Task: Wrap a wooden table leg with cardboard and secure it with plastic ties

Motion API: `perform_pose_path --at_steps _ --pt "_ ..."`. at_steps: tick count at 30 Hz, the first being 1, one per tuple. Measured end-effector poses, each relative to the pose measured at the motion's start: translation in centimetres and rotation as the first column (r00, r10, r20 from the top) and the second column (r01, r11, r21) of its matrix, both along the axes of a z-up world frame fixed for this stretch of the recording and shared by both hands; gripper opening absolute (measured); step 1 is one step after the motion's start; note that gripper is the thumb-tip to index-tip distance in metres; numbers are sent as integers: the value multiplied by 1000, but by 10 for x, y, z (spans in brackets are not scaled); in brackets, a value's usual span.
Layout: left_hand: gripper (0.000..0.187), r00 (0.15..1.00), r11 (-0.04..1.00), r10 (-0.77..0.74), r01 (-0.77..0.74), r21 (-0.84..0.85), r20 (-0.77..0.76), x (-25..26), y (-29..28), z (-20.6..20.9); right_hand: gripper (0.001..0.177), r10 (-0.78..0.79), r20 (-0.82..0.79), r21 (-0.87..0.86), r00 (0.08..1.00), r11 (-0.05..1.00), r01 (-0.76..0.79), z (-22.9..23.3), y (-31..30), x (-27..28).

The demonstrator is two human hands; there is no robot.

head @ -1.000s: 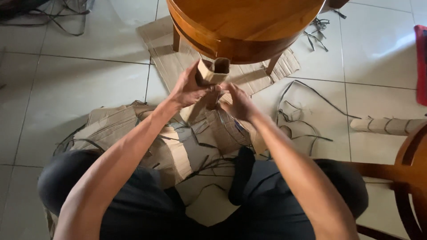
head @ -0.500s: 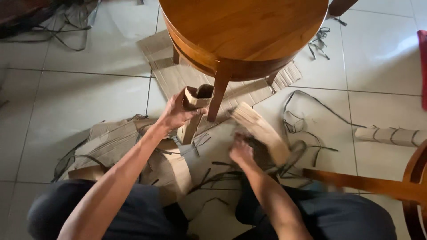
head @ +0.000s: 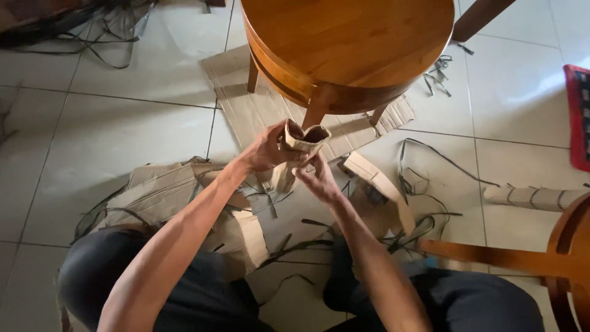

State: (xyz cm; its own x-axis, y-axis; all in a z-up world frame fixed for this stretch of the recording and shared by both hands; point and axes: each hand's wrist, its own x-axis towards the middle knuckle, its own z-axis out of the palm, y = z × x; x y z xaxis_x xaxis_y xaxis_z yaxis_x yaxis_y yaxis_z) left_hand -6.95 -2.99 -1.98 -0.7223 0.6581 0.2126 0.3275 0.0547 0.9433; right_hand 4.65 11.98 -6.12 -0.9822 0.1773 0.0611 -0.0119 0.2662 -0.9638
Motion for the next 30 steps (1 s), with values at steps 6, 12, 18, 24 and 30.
perform_pose_path --at_steps 6,12,18,24,30 --pt "46 997 997 -82 82 -8 -4 11 -6 14 13 235 -314 -21 920 967 -254 5 36 -19" --pt "35 963 966 201 -225 -129 -180 -11 7 -37 58 -293 -140 160 946 936 313 21 28 -12" --pt "27 898 959 212 -267 -95 -386 -12 19 -19 56 -403 -170 -29 899 914 404 -50 55 -31" --pt "23 850 902 262 -384 -196 -458 -15 18 7 92 -483 -212 76 849 859 507 25 20 -42" --pt "53 859 779 375 -495 -384 -348 -16 12 -10 58 -428 -90 166 899 884 438 -82 33 -62"
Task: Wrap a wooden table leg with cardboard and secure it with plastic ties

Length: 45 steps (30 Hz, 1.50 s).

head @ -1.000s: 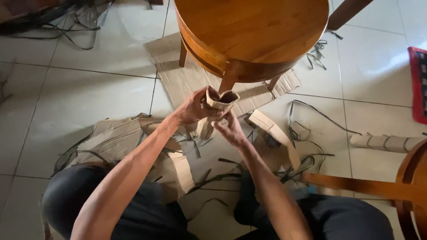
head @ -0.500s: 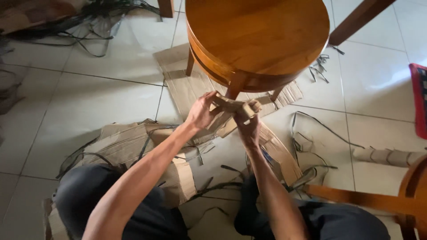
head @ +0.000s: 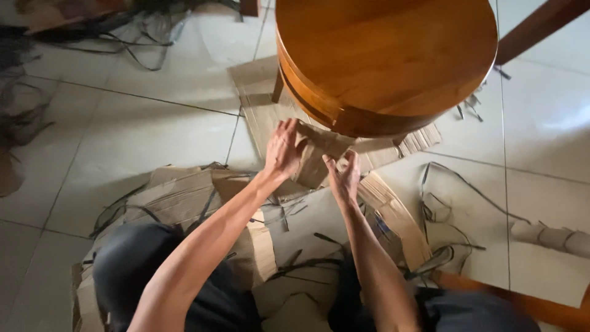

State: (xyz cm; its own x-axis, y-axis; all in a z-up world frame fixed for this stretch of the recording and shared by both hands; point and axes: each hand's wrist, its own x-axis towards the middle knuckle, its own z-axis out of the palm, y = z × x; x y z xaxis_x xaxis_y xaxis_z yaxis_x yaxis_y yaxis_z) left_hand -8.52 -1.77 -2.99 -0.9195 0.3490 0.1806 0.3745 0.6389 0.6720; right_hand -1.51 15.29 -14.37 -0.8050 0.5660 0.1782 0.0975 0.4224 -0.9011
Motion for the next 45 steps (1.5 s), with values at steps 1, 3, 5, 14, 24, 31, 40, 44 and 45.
perform_pose_path --at_steps 1,3,5,14,24,31,40,44,45 --pt "49 999 999 12 -11 35 -42 -1 -2 -2 56 -6 -20 -90 1000 996 4 2 -8 -3" --pt "46 997 997 12 -6 74 -79 -2 4 -1 55 -28 -35 -174 999 984 22 9 -17 -6" --pt "65 995 956 94 -96 278 19 1 13 5 53 -25 -113 -184 993 983 4 18 -26 -6" --pt "74 995 890 -95 76 449 20 21 48 -19 51 353 -297 -270 887 860 -432 -14 14 -21" --pt "82 984 877 -152 90 472 95 -9 58 -27 69 234 -313 -492 920 789 -368 -48 69 -34" --pt "73 971 884 -207 135 447 116 -19 53 -41 50 3 -144 -210 990 977 -34 16 8 -26" --pt "69 949 881 -112 -42 470 295 -12 76 -38 46 162 -170 -142 972 972 -187 44 -12 -17" --pt "70 940 865 -92 -87 494 328 -10 86 -26 51 255 -220 -192 942 935 -298 31 -3 -16" --pt "70 940 866 -93 -87 493 329 -8 88 -23 51 254 -219 -193 942 935 -297 27 -7 -18"
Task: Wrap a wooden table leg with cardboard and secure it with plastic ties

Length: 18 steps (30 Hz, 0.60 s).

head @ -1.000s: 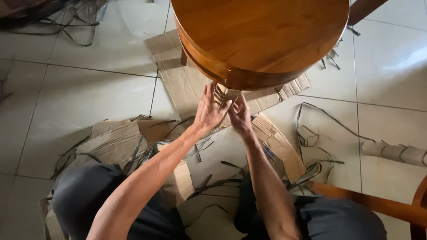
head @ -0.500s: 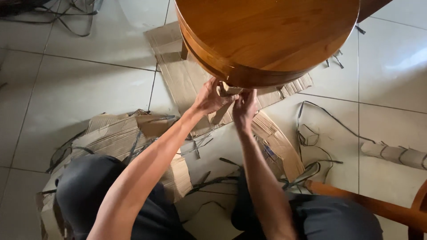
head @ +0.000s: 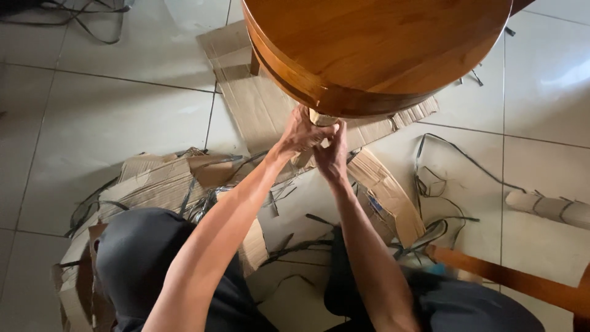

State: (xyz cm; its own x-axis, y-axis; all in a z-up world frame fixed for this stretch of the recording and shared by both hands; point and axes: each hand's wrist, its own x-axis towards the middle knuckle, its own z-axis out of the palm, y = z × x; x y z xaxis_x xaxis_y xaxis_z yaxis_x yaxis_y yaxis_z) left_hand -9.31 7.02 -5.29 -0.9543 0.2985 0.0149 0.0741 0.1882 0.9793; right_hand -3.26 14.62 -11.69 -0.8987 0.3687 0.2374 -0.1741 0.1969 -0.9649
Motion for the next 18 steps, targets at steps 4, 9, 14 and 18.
perform_pose_path --at_steps 4,9,14,18 --pt "75 1000 997 -16 18 78 -26 -9 -2 -32 48 -8 96 85 995 996 0 -16 -2 -9" --pt "77 996 983 -89 89 163 -11 -13 -6 -38 41 65 70 24 995 997 -67 -42 5 -12" --pt "83 982 976 -183 187 114 -42 -38 -2 -64 35 93 136 -16 986 996 -92 -99 19 -23" --pt "88 983 981 -183 183 -61 0 -17 -29 -52 28 97 197 -31 976 995 -93 -63 16 -18"
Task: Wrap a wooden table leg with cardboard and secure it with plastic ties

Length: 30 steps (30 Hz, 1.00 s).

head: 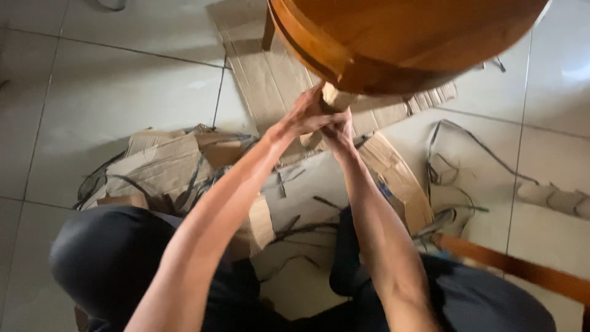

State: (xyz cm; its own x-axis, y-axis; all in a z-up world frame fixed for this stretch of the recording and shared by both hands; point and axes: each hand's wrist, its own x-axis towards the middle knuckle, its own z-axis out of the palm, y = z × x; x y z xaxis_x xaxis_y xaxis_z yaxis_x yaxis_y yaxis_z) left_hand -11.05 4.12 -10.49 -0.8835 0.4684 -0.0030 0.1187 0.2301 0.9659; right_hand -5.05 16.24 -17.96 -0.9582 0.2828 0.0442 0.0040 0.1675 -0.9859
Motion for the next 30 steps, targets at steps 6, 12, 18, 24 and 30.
perform_pose_path --at_steps 6,12,18,24,30 --pt "74 997 807 -13 -38 -589 -82 66 -108 -39 91 -203 301 101 932 978 181 31 -43 65" --pt "41 978 598 -126 -58 -799 -165 97 -189 -154 46 -17 383 -880 923 297 371 -201 -14 186" --pt "34 849 128 -500 -122 -984 -170 100 -211 -180 31 -140 368 486 919 872 -62 -73 -37 188" --pt "10 960 558 -197 -57 -828 -200 92 -187 -141 16 -92 272 543 958 836 -74 -30 -57 185" --pt "24 970 947 -152 88 -308 -189 133 -153 57 65 -144 132 416 981 906 77 121 -104 191"
